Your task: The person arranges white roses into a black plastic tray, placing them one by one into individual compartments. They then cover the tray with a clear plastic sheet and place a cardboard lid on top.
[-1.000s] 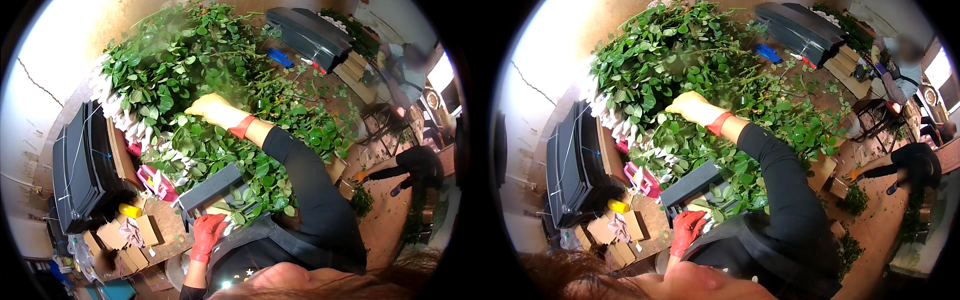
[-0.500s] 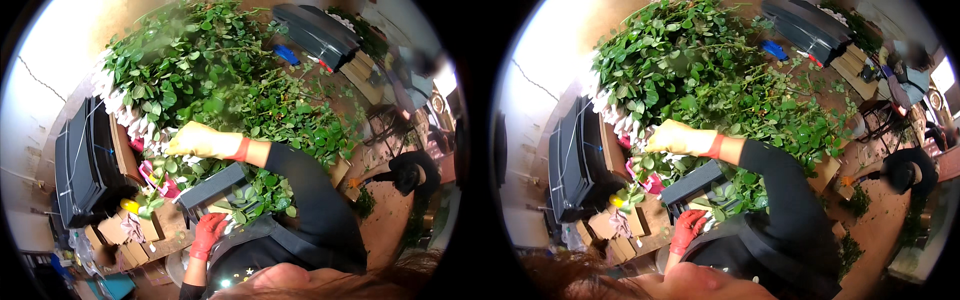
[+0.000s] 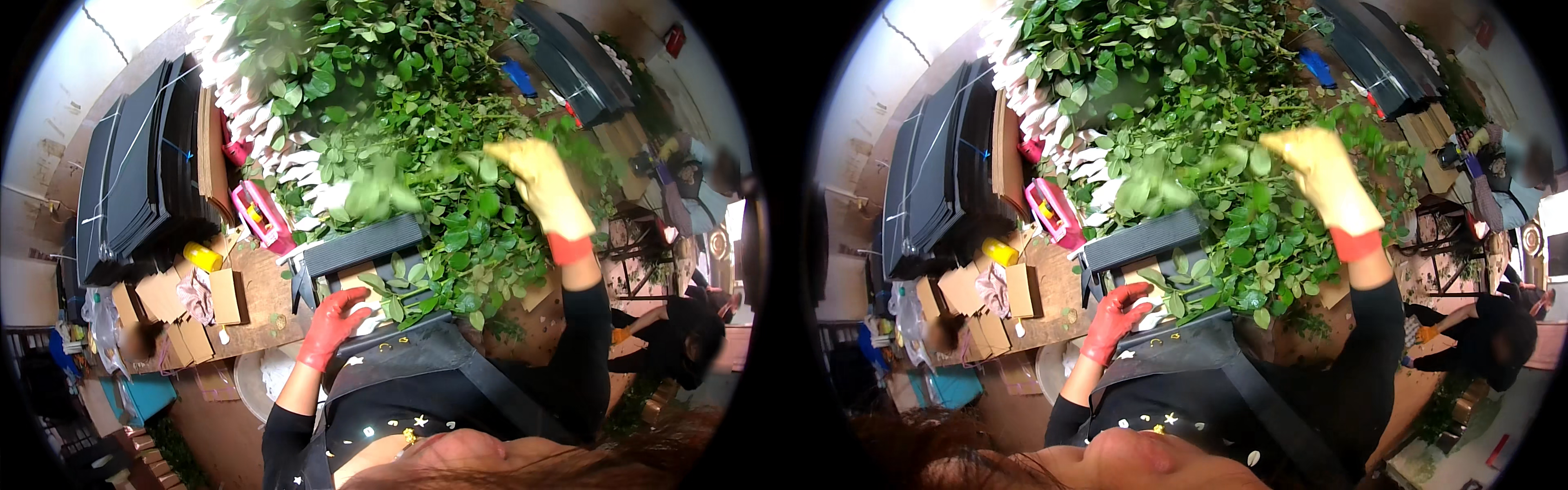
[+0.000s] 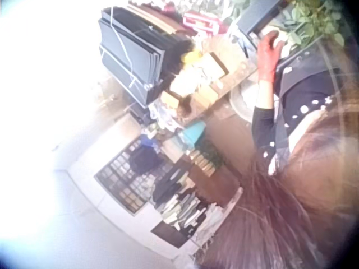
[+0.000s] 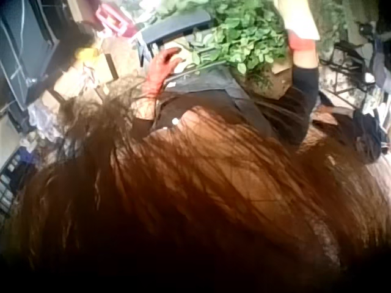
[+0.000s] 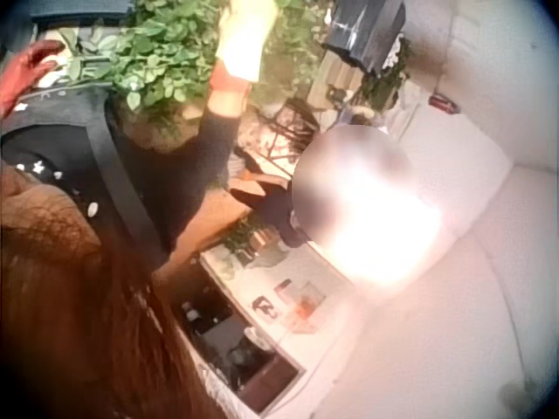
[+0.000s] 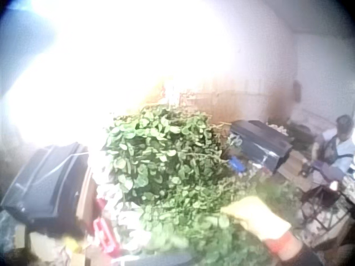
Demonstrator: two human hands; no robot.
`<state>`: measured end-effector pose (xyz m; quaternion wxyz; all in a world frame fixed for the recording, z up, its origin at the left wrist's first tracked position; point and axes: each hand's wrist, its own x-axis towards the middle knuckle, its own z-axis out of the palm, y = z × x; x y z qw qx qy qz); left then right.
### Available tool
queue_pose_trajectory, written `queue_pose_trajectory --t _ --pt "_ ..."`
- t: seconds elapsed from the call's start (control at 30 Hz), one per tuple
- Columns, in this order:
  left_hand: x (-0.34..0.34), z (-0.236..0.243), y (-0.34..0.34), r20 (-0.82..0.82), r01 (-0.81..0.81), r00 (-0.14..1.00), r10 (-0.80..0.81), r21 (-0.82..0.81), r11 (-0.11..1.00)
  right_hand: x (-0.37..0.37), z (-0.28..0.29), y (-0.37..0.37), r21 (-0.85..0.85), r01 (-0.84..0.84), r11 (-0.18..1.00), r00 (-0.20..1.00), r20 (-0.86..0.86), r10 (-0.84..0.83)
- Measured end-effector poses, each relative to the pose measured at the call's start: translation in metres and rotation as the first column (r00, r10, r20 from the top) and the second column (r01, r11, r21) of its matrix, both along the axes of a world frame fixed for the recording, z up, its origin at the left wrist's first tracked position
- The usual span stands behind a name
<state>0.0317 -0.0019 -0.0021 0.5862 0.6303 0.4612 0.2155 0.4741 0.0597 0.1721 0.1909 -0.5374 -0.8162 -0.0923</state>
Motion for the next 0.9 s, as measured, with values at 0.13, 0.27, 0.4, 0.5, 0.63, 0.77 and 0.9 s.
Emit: queue_pose_trajectory --t 0.13,0.27,0.4,0.5,0.63,0.77,0.9 --pt "0.003 0.014 0.002 -0.057 -0.055 0.997 0.052 -0.053 0.997 -0.029 -0.043 -0.042 -0.348 -0.178 0.92 0.971 -0.212 0.108" --pt "0.001 -0.004 -0.004 0.199 -0.17 0.961 0.193 -0.127 0.977 -0.036 -0.084 -0.069 -0.479 0.006 0.878 0.999 0.047 0.018" --pt "0.004 -0.005 -0.005 0.228 -0.161 0.956 0.185 -0.121 0.98 -0.033 -0.1 -0.073 -0.57 0.123 0.813 0.984 0.174 -0.027" --pt "0.0 0.001 -0.004 0.093 -0.075 0.993 0.077 -0.024 0.997 -0.033 -0.078 -0.063 -0.647 0.088 0.758 0.97 0.228 0.082" --pt "-0.005 0.003 -0.005 0.042 -0.054 0.998 0.053 0.029 0.998 -0.041 -0.052 0.004 -0.635 0.071 0.769 0.989 0.147 0.031" --pt "-0.002 0.007 0.005 0.022 0.032 0.999 -0.033 0.015 0.999 -0.085 -0.088 0.13 -0.217 -0.062 0.974 0.996 -0.081 0.045" --pt "0.008 0.014 0.017 -0.084 0.114 0.992 -0.098 0.206 0.972 -0.092 -0.17 0.205 -0.178 0.242 0.954 0.92 0.354 -0.167"
